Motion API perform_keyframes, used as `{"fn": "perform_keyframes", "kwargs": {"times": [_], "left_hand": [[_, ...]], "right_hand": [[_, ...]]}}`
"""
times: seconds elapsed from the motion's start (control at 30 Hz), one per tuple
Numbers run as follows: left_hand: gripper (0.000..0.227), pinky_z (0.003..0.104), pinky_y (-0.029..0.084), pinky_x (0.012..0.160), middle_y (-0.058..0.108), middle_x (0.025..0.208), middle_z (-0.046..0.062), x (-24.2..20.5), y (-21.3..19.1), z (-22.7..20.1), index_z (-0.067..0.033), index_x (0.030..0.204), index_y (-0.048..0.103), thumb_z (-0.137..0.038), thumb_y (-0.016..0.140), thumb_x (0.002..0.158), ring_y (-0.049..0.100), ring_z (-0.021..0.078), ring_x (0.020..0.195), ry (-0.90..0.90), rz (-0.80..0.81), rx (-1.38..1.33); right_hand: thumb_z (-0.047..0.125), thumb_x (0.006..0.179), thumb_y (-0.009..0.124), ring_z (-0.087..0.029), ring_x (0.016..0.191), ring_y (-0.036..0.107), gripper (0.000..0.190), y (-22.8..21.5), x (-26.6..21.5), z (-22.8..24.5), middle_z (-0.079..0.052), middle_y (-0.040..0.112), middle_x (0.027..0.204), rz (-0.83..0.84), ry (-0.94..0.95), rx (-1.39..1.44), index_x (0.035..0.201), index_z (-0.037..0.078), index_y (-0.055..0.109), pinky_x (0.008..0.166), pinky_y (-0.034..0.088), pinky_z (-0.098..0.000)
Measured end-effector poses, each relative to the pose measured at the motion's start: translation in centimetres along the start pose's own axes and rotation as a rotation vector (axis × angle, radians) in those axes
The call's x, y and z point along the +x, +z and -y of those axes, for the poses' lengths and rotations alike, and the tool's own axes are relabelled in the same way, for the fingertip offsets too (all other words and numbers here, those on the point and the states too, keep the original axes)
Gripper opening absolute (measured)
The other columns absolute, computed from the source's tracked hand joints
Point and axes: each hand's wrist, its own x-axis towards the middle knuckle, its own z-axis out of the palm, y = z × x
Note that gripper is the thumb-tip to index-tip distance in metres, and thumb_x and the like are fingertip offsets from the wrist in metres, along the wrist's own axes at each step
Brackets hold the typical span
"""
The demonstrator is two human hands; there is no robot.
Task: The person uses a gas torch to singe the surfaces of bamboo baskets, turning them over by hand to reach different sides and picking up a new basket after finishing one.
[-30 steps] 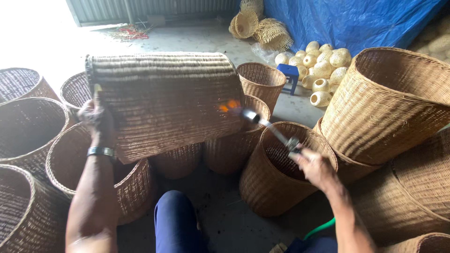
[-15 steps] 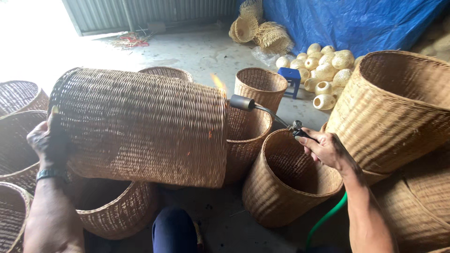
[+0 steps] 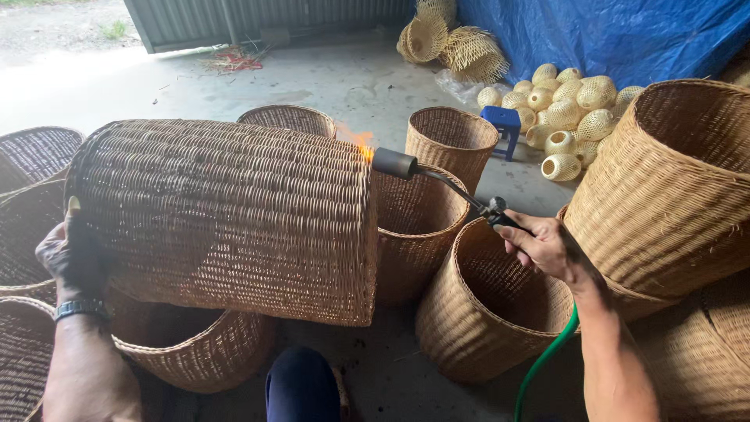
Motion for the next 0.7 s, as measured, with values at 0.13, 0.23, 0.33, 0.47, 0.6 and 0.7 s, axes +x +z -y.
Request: {"fn": "perform_keyframes", "kwargs": {"times": [0.13,0.23,0.33,0.47,0.6,0.7], "left_hand": [[0.043,0.029,0.035,0.06,0.056,0.071,-0.006,0.4,-0.3,1.3,-0.0116,0.079,0.063,-0.034,0.066,0.115,0.048,0.0063,0.066,-0.013,-0.011,-0.083],[0.041,0.03,0.038,0.062,0.057,0.074,-0.005,0.2,-0.7,3.2,-0.0117,0.081,0.064,-0.034,0.066,0.115,0.049,0.0071,0.069,-0.026,-0.021,-0.171],[0.039,0.03,0.04,0.065,0.058,0.077,-0.005,0.1,-1.6,4.3,-0.0118,0.084,0.065,-0.034,0.066,0.116,0.051,0.0079,0.072,-0.052,-0.04,-0.256],[0.036,0.031,0.043,0.068,0.059,0.081,-0.004,0.1,-2.8,5.5,-0.012,0.087,0.066,-0.035,0.066,0.116,0.053,0.009,0.076,-0.073,-0.059,-0.325],[0.034,0.031,0.046,0.072,0.06,0.085,-0.004,-0.3,-4.7,6.5,-0.0122,0.091,0.067,-0.035,0.066,0.116,0.056,0.01,0.079,-0.088,-0.089,-0.367],[0.032,0.032,0.048,0.075,0.061,0.088,-0.003,-0.5,-5.4,7.0,-0.0123,0.093,0.068,-0.036,0.065,0.116,0.058,0.0108,0.082,-0.1,-0.099,-0.391]], "right_hand": [[0.034,0.095,0.064,-0.007,0.049,0.054,0.045,1.0,2.3,0.4,0.001,0.062,0.063,-0.057,0.074,-0.225,0.136,0.017,0.066,0.045,0.048,-0.0252],[0.034,0.095,0.065,-0.007,0.049,0.054,0.044,1.9,3.0,-0.1,0.001,0.061,0.063,-0.042,0.06,-0.213,0.135,0.016,0.067,0.045,0.048,-0.0262],[0.035,0.096,0.064,-0.007,0.047,0.052,0.042,3.0,4.1,-0.7,0.002,0.06,0.063,-0.02,0.051,-0.161,0.133,0.015,0.071,0.045,0.046,-0.0265],[0.034,0.096,0.065,-0.007,0.047,0.055,0.043,4.0,5.8,-2.1,0.002,0.062,0.061,-0.017,0.071,-0.206,0.135,0.015,0.066,0.044,0.048,-0.0266],[0.034,0.097,0.064,-0.007,0.046,0.052,0.042,4.8,6.3,-3.4,0.001,0.06,0.061,0.007,0.075,-0.094,0.135,0.017,0.068,0.044,0.045,-0.0269],[0.035,0.097,0.064,-0.008,0.045,0.056,0.041,5.0,6.6,-4.0,0.0,0.061,0.059,0.003,0.135,-0.291,0.135,0.019,0.067,0.044,0.049,-0.0267]]}}
